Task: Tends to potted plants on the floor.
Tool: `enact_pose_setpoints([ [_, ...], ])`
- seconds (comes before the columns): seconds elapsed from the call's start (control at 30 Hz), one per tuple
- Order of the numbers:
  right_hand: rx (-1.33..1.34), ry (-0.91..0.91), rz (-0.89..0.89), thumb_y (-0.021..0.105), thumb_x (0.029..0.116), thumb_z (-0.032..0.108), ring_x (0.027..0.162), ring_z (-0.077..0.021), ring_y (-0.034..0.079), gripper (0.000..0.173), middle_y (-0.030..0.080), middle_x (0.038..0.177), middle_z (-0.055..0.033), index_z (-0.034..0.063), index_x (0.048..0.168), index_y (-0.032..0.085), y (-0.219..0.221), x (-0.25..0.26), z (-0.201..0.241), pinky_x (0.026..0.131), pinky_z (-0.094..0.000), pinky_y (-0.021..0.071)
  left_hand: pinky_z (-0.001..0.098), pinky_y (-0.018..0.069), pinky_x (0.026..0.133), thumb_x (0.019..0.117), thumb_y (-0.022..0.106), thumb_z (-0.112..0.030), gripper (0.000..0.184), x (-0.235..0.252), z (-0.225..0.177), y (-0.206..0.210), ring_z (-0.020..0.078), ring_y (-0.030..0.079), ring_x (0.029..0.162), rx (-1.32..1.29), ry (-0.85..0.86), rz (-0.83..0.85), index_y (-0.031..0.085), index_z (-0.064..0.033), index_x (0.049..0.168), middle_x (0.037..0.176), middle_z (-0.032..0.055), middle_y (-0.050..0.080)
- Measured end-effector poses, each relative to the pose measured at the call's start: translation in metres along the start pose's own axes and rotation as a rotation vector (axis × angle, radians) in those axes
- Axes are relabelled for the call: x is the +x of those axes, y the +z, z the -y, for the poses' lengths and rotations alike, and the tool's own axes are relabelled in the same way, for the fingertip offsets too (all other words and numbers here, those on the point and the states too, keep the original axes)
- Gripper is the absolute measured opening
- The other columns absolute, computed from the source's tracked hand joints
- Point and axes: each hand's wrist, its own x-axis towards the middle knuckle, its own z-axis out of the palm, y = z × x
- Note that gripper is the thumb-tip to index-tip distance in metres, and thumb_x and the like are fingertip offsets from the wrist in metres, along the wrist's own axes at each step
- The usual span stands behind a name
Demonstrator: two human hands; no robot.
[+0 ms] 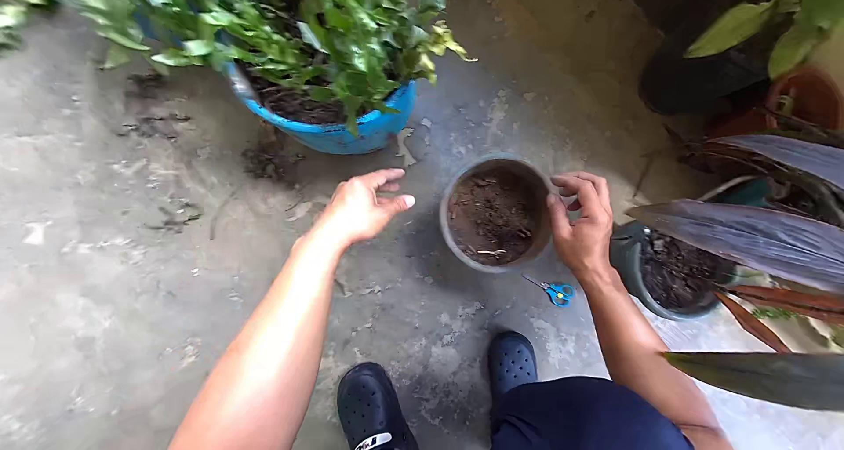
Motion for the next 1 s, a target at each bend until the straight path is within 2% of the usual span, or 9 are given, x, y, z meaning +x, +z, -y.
enact_pose_setpoints([
  [0.13, -0.122, 0.168, -0.015, 0.059, 0.0998, 0.010, 0.096, -0.0268, 0.069, 0.026, 0.069, 0.114, -0.0196, -0.0013, 0.121, 0.069, -0.036, -0.075, -0.038, 0.083, -0.0424, 0.0595, 0.0674, 0.0506, 0.098, 0.0949, 0.074, -0.043, 0.088, 0.002, -0.029, 0.062, 0.0440, 0.066, 0.116, -0.006, -0.016, 0.179, 0.026, -0.0178, 0.163, 0.131, 0.0258, 0.065],
  [0.23, -0.054, 0.292, -0.163, 0.063, 0.0951, 0.005, 0.089, -0.0181, 0.069, 0.020, 0.070, 0.103, -0.0159, -0.0052, 0.110, 0.071, -0.051, -0.137, -0.049, 0.078, -0.0334, 0.0591, 0.0706, 0.0537, 0.086, 0.0955, 0.076, -0.033, 0.099, 0.007, -0.034, 0.085, 0.0504, 0.069, 0.099, 0.024, -0.144, 0.200, 0.006, -0.0237, 0.165, 0.119, 0.0346, 0.064],
  [0.33, 0.211, 0.683, -0.511, 0.064, 0.0882, -0.002, 0.073, -0.0078, 0.066, 0.017, 0.070, 0.087, -0.0055, -0.0058, 0.105, 0.064, -0.066, -0.176, -0.044, 0.069, -0.0257, 0.0580, 0.0634, 0.0610, 0.077, 0.0987, 0.069, -0.016, 0.092, 0.013, -0.028, 0.090, 0.0443, 0.073, 0.089, -0.062, -0.193, 0.185, 0.007, -0.0290, 0.164, 0.120, 0.0326, 0.064],
  [0.4, 0.378, 0.954, -0.578, 0.061, 0.0918, -0.006, 0.064, -0.0077, 0.062, 0.012, 0.065, 0.080, -0.0033, -0.0008, 0.102, 0.059, -0.073, -0.192, -0.044, 0.058, -0.0236, 0.0545, 0.0645, 0.0603, 0.076, 0.0972, 0.066, -0.008, 0.090, 0.013, -0.026, 0.087, 0.0452, 0.073, 0.088, -0.088, -0.193, 0.153, 0.011, -0.0323, 0.164, 0.122, 0.0325, 0.063],
  [0.47, 0.280, 1.049, -0.347, 0.062, 0.0945, -0.002, 0.071, -0.0101, 0.064, 0.013, 0.067, 0.089, -0.0079, -0.0042, 0.108, 0.062, -0.073, -0.206, -0.053, 0.063, -0.0249, 0.0550, 0.0654, 0.0594, 0.075, 0.0966, 0.065, -0.005, 0.089, 0.013, -0.026, 0.084, 0.0462, 0.072, 0.088, -0.102, -0.175, 0.139, 0.015, -0.0340, 0.164, 0.125, 0.0328, 0.062],
  [0.53, 0.056, 0.995, -0.004, 0.066, 0.0952, 0.006, 0.094, -0.0196, 0.069, 0.030, 0.068, 0.117, -0.0171, -0.0045, 0.123, 0.065, -0.066, -0.209, -0.063, 0.083, -0.0343, 0.0580, 0.0652, 0.0588, 0.074, 0.0961, 0.065, -0.004, 0.088, 0.013, -0.028, 0.082, 0.0467, 0.072, 0.088, -0.112, -0.163, 0.148, 0.016, -0.0336, 0.164, 0.127, 0.0332, 0.061],
  [0.67, -0.281, 0.725, 0.436, 0.068, 0.0956, 0.024, 0.137, -0.0373, 0.052, 0.056, 0.052, 0.151, -0.0208, 0.0049, 0.147, 0.055, -0.029, -0.195, -0.080, 0.114, -0.0542, 0.0423, 0.0636, 0.0622, 0.072, 0.0949, 0.067, -0.002, 0.087, 0.019, -0.028, 0.072, 0.0427, 0.074, 0.087, -0.088, -0.157, 0.192, 0.021, -0.0332, 0.162, 0.128, 0.0300, 0.061],
  [0.8, -0.431, 0.681, 0.585, 0.068, 0.0964, 0.032, 0.141, -0.0386, 0.047, 0.059, 0.054, 0.151, -0.0140, 0.0167, 0.151, 0.053, -0.007, -0.187, -0.090, 0.109, -0.0624, 0.0391, 0.0689, 0.0579, 0.076, 0.0941, 0.068, -0.002, 0.085, 0.019, -0.017, 0.049, 0.0460, 0.071, 0.091, 0.039, -0.110, 0.236, 0.026, -0.0326, 0.161, 0.125, 0.0296, 0.064],
  [1.0, -0.224, 0.684, 0.628, 0.067, 0.0954, 0.028, 0.133, -0.0355, 0.054, 0.042, 0.061, 0.140, -0.0167, 0.0131, 0.135, 0.068, -0.012, -0.218, -0.079, 0.109, -0.0561, 0.0420, 0.0729, 0.0538, 0.074, 0.0919, 0.070, 0.004, 0.077, 0.025, 0.041, 0.013, 0.0491, 0.070, 0.090, 0.141, -0.042, 0.255, 0.040, -0.0274, 0.155, 0.118, 0.0283, 0.068],
])
